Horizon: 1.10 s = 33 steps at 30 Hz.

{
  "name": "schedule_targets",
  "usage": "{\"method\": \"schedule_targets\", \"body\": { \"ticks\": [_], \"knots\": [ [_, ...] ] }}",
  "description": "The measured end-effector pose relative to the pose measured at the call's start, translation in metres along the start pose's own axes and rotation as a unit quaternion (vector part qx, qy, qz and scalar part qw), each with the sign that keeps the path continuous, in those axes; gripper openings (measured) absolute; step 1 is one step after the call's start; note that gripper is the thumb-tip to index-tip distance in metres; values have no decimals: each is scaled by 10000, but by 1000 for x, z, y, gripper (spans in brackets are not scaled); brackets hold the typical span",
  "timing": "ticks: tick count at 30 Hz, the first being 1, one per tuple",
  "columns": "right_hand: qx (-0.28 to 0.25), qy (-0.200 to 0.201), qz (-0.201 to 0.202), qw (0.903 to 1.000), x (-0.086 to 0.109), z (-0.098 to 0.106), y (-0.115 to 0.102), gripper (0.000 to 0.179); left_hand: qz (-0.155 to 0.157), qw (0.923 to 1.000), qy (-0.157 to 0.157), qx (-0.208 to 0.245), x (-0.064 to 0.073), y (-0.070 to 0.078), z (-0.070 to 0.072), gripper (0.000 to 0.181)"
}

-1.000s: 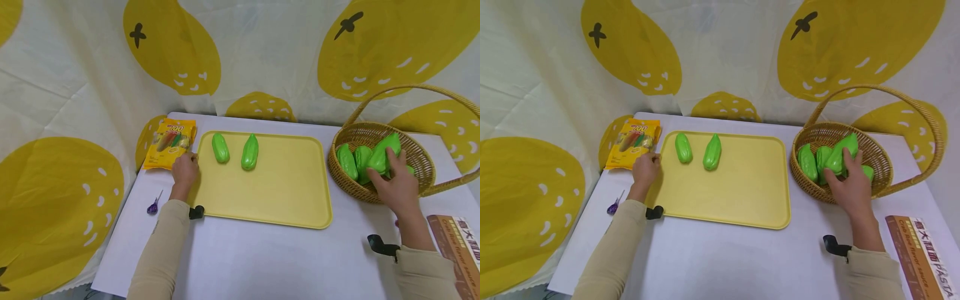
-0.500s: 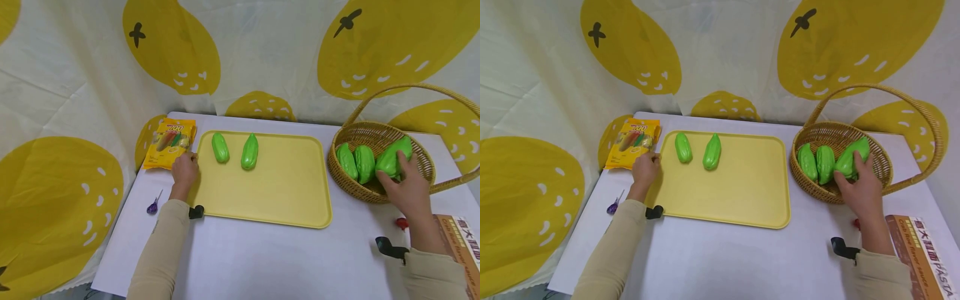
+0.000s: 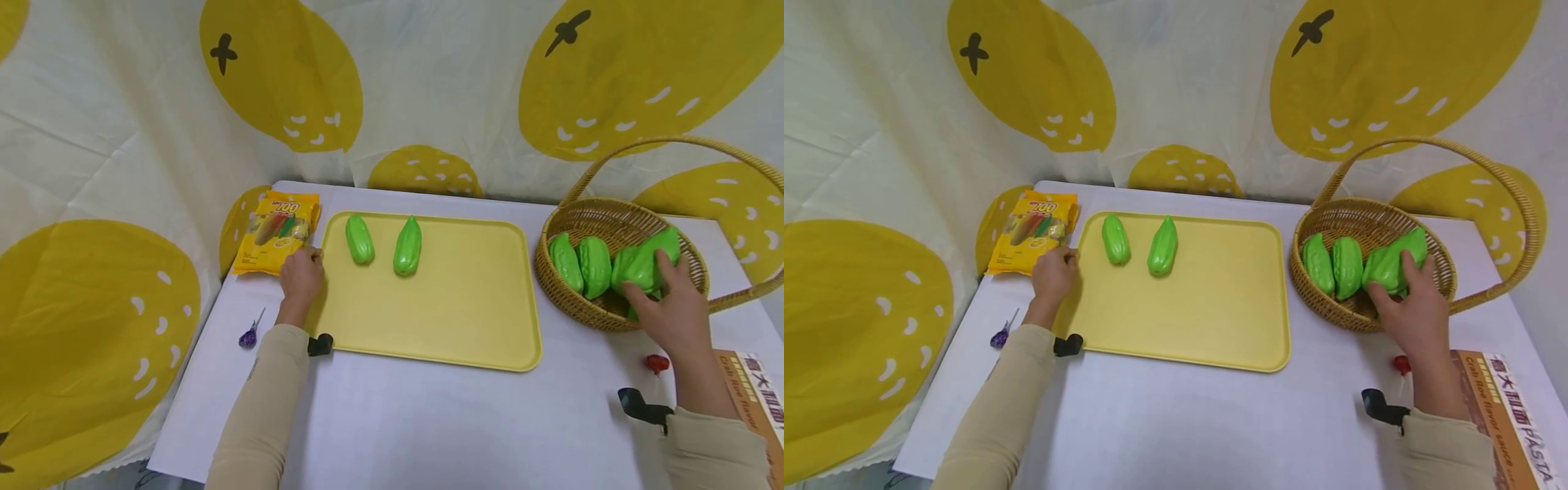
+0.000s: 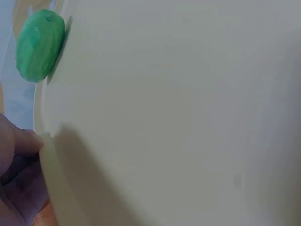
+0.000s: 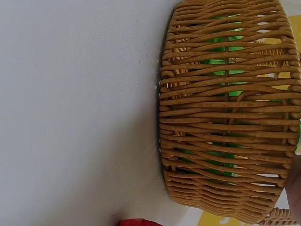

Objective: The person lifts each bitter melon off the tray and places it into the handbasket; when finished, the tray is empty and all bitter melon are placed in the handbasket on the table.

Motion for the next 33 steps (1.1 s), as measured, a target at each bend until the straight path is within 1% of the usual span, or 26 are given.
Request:
{"method": "schedule_targets", "body": {
  "ticks": [11, 14, 18, 21, 26, 33],
  "knots": [
    [275, -195, 6, 9994, 0, 0, 0, 77, 31, 10000, -43, -54, 0, 0, 0, 25],
    [376, -390, 6, 9985, -1, 0, -1, 77, 54, 10000, -42, -55, 0, 0, 1, 25],
    [559, -743, -23, 9957, -3, 2, -1, 78, 67, 10000, -37, -56, 1, 1, 1, 25],
    [627, -869, -46, 9942, -5, 2, 0, 79, 61, 10000, -30, -65, 1, 2, 2, 25],
    [630, -943, -10, 9935, -6, 3, 0, 80, 87, 9999, -11, -63, 0, 1, 2, 25],
    [486, -1081, 80, 9929, -8, 7, 3, 79, 73, 10000, -27, 13, 0, 0, 2, 25]
  ]
}}
Point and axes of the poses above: each hand's wrist, its own x-axis away from the middle knuckle, its own z-axis out of the back of the hand, y = z × x, the point moved 1 cm from there along -x, towards the middle knuckle, and after that the axes turned 12 degrees about y, right-handed, at the moved point
